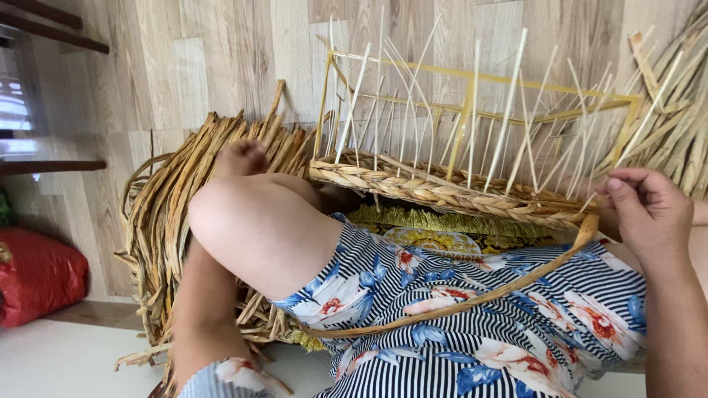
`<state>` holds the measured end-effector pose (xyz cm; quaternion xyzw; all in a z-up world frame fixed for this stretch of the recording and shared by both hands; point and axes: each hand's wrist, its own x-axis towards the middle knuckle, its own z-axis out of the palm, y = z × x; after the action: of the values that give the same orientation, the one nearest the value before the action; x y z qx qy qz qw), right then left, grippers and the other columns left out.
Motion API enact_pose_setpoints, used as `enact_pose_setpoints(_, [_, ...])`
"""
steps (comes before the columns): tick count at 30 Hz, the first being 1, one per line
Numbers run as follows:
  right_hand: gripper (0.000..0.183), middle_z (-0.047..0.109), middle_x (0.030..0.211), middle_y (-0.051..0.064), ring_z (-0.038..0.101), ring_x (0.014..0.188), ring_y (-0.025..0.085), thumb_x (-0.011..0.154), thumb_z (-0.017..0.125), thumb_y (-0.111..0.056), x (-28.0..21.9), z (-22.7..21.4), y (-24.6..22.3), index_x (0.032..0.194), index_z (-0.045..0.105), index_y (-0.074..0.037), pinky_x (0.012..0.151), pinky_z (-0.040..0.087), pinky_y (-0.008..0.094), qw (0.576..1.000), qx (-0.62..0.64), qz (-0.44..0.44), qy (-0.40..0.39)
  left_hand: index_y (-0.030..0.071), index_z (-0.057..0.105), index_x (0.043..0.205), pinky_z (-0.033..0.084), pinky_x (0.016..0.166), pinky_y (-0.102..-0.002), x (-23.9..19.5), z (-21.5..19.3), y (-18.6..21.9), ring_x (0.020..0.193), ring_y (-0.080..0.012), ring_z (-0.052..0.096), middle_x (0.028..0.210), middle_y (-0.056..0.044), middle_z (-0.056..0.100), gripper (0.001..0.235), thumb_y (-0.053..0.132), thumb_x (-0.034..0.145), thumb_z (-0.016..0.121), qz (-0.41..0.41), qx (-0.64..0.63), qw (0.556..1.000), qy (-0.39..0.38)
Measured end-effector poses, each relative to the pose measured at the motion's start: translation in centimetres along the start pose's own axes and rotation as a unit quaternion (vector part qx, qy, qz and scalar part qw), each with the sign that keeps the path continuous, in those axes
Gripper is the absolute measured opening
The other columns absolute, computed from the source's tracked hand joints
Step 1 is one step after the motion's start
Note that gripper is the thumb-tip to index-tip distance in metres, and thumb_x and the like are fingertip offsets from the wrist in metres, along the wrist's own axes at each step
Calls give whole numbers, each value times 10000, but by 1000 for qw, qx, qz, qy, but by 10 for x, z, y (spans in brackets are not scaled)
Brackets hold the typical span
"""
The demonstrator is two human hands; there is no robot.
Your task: The person weaves a basket by taking dried plant fibers and threading them through the upright frame by hand.
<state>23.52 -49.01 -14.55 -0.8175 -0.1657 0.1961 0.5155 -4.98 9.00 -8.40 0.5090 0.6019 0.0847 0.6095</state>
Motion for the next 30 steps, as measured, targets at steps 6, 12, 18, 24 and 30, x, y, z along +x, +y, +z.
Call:
enact_pose_setpoints(6, [64, 704, 1056, 107, 710, 935, 137, 1154, 631, -3, 9, 31, -90, 1194, 643, 45, 825, 599, 242, 997, 65, -49, 2, 53, 670, 1124, 541, 703, -264, -31, 1, 115, 794, -114, 614, 937, -39, 678, 133, -2, 1004, 686, 278, 207, 910, -225])
enact_pose_setpoints(12, [289, 711, 978, 12, 670, 790, 71, 958, 650, -52, 14, 101, -159, 1237, 612, -118, 695, 594, 212, 954, 257, -42, -146, 54, 674, 1100, 592, 857, -321, -145, 135, 81, 966, -236, 718, 1059, -101, 729, 195, 9, 912, 692, 549, 321, 677, -370])
enact_pose_setpoints(18, [136, 700, 958, 39, 649, 796, 85, 1043, 677, -16, 12, 32, -99, 1155, 684, -94, 654, 549, 225, 991, 133, 17, -20, 87, 732, 1148, 575, 844, -385, -144, 145, 75, 959, -279, 722, 1060, -110, 763, 241, 133, 913, 719, 467, 432, 689, -347])
enact_pose_setpoints(24, [152, 705, 960, 20, 645, 791, 67, 1031, 664, -7, -2, 0, -70, 1154, 686, -93, 665, 557, 215, 980, 159, 111, 45, 46, 661, 1274, 518, 947, -483, -136, 166, 60, 1084, -360, 685, 1158, -166, 726, 556, 277, 808, 859, 566, 442, 644, -265])
enact_pose_setpoints(30, [81, 633, 852, 80, 562, 720, 114, 1043, 673, -14, -11, 28, -72, 1120, 696, -27, 627, 483, 246, 987, 130, 11, -94, 134, 691, 1219, 578, 837, -419, -204, 321, -25, 972, -296, 733, 1055, -127, 748, 286, 285, 978, 716, 421, 406, 712, -389])
